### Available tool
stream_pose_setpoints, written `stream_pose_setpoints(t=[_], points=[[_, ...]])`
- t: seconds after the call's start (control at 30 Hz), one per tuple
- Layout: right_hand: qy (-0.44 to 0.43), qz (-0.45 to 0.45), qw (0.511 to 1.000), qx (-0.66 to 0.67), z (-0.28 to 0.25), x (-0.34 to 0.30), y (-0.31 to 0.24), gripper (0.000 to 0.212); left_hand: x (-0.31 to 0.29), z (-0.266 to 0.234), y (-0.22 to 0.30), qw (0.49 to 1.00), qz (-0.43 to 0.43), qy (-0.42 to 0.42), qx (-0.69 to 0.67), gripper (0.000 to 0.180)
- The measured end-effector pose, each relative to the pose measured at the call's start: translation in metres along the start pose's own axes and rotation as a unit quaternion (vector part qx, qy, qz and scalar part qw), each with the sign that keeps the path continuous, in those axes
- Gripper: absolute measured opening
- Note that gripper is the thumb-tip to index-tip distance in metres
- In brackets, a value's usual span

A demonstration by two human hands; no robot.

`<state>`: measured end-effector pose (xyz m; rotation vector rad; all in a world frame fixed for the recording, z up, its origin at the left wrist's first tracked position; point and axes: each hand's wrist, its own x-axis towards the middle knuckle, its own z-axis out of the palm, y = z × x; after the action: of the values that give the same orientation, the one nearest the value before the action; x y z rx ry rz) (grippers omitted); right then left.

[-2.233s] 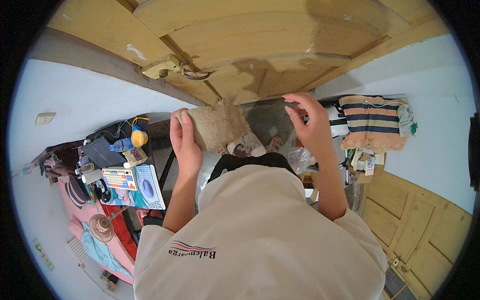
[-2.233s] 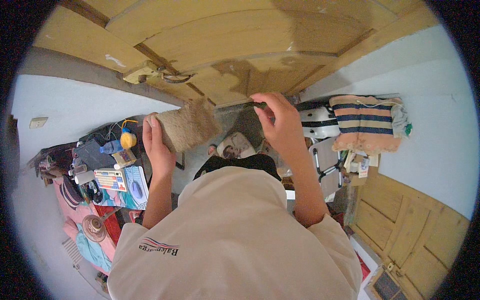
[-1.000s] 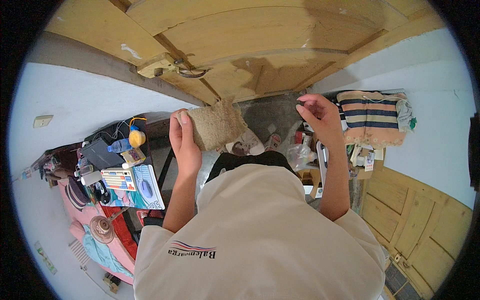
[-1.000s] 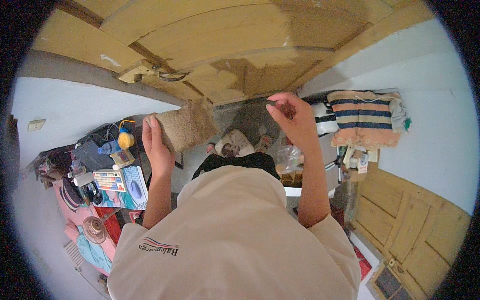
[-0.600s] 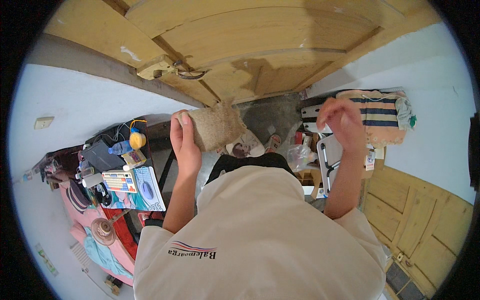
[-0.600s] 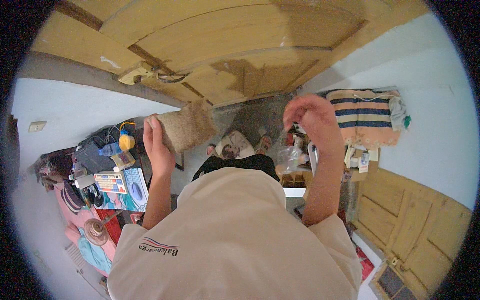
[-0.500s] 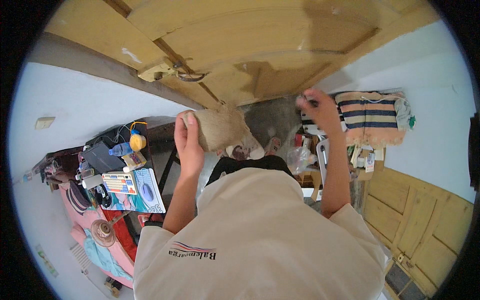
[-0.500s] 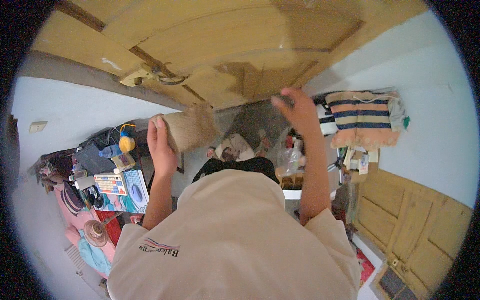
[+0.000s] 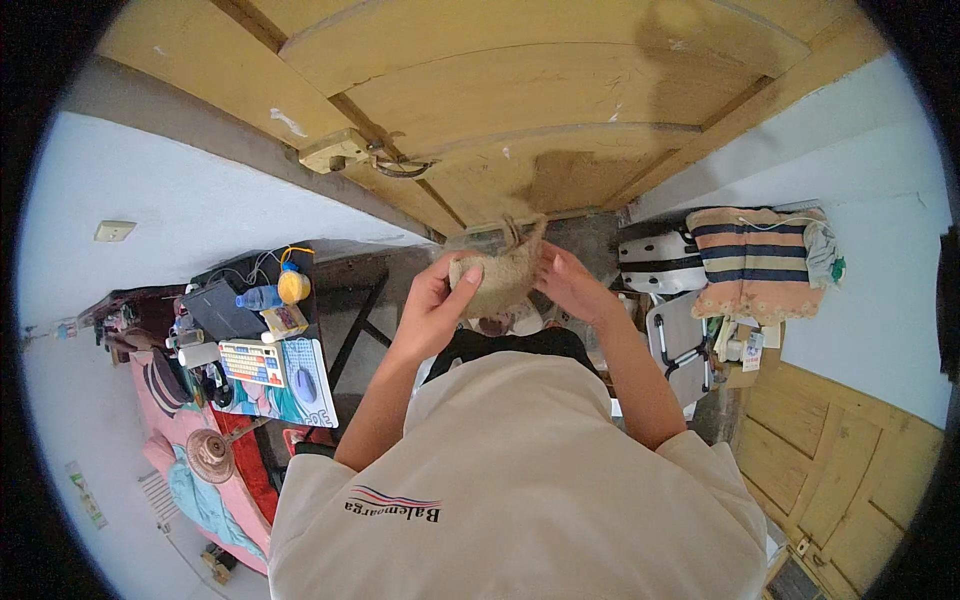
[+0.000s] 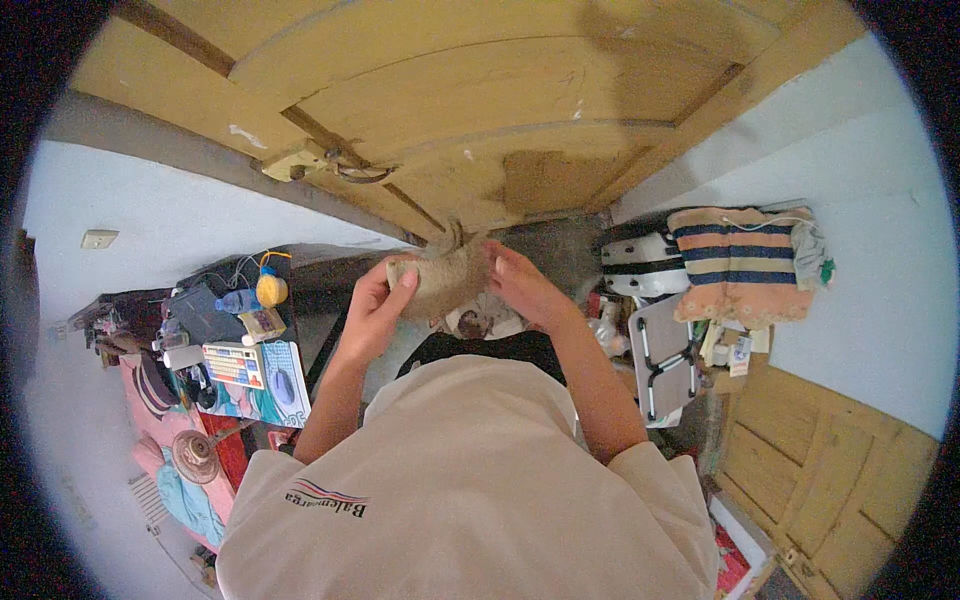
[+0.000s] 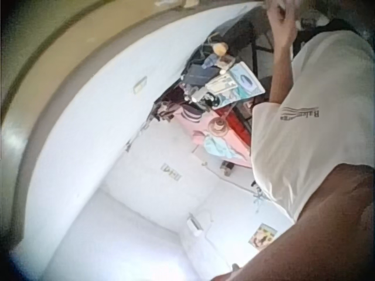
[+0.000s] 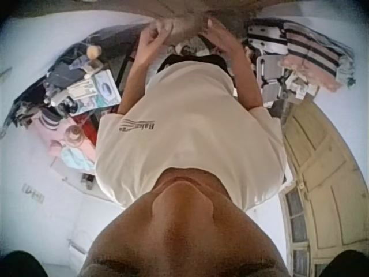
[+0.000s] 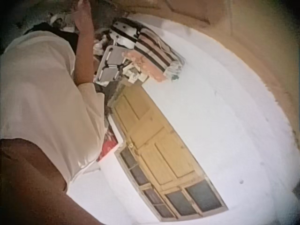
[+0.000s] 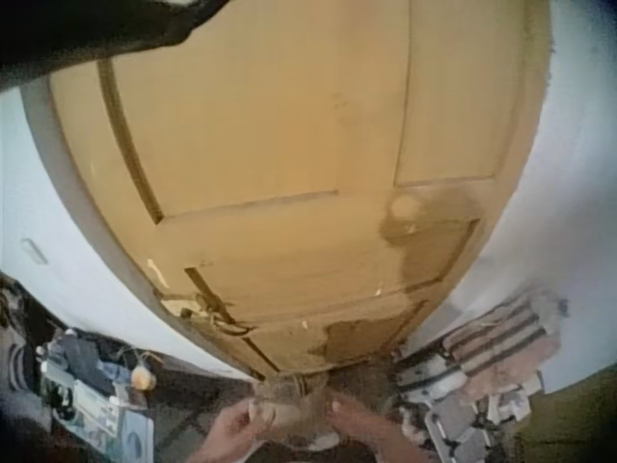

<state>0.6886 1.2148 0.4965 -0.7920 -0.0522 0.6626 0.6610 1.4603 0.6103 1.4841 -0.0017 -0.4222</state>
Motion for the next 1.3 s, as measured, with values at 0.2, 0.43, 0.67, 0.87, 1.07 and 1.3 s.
stream_pose_setpoints(t=[0.2, 0.43, 0.67, 0.87, 1.07, 1.3], points=[[-0.135, 0.011, 0.988, 0.074, 0.021, -0.003, -0.034, 0.086, -0.009, 0.009, 0.026, 0.998, 0.03, -0.042, -0.023, 0.029], [0.046, 0.044, 0.998, 0.024, 0.039, -0.012, -0.047, 0.047, -0.006, 0.004, 0.02, 0.994, 0.075, 0.076, -0.022, 0.029], [0.053, 0.005, 0.998, 0.017, 0.048, -0.009, -0.052, 0.048, -0.005, 0.004, 0.025, 0.986, 0.103, 0.128, 0.019, 0.028], [0.023, -0.005, 1.0, 0.018, 0.07, -0.008, -0.045, 0.053, 0.001, -0.003, 0.01, 0.966, 0.165, 0.194, 0.035, 0.029], [0.041, 0.001, 0.999, 0.012, 0.08, -0.005, -0.048, 0.052, 0.001, -0.01, 0.014, 0.967, 0.169, 0.184, 0.048, 0.03], [-0.009, -0.014, 0.999, 0.033, 0.088, -0.008, -0.049, 0.039, 0.002, -0.009, 0.012, 0.975, 0.121, 0.149, -0.114, 0.03]])
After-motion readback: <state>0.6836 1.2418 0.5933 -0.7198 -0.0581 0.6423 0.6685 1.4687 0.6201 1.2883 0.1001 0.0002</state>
